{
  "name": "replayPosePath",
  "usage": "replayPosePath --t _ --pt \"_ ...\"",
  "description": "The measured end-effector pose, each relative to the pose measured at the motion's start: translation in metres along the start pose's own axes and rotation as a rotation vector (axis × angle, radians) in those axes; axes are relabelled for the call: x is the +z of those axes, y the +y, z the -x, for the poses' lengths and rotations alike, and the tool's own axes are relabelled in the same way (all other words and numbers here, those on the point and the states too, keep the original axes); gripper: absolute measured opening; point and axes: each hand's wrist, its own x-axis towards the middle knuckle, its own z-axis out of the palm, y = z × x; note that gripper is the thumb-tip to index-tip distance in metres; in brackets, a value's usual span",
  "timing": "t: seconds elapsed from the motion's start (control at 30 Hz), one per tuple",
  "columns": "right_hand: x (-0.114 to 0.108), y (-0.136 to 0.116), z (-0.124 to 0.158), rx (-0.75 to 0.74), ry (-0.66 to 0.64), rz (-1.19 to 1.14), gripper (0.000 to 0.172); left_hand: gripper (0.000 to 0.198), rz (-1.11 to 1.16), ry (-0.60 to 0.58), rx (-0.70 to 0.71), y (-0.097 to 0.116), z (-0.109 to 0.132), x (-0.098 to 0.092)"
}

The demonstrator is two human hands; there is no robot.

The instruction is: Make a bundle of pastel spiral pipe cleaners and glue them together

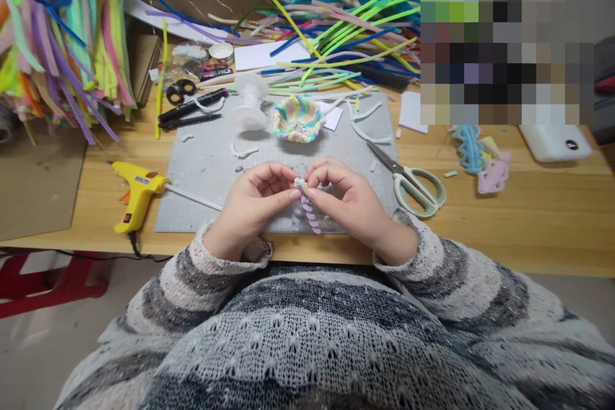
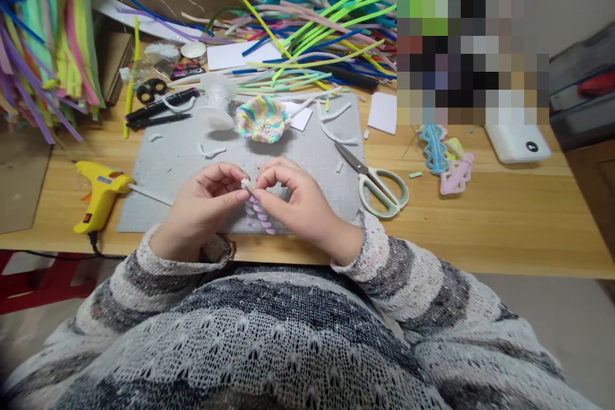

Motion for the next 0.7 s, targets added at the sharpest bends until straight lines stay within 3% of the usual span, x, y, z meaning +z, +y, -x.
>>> replayPosePath --t 0.7 --pt "-0.0001 0.0000 -0.0007 0.029 -0.021 -0.036 0.010 0.019 -0.006 0.017 -0.024 0.0010 0.0004 0.0007"
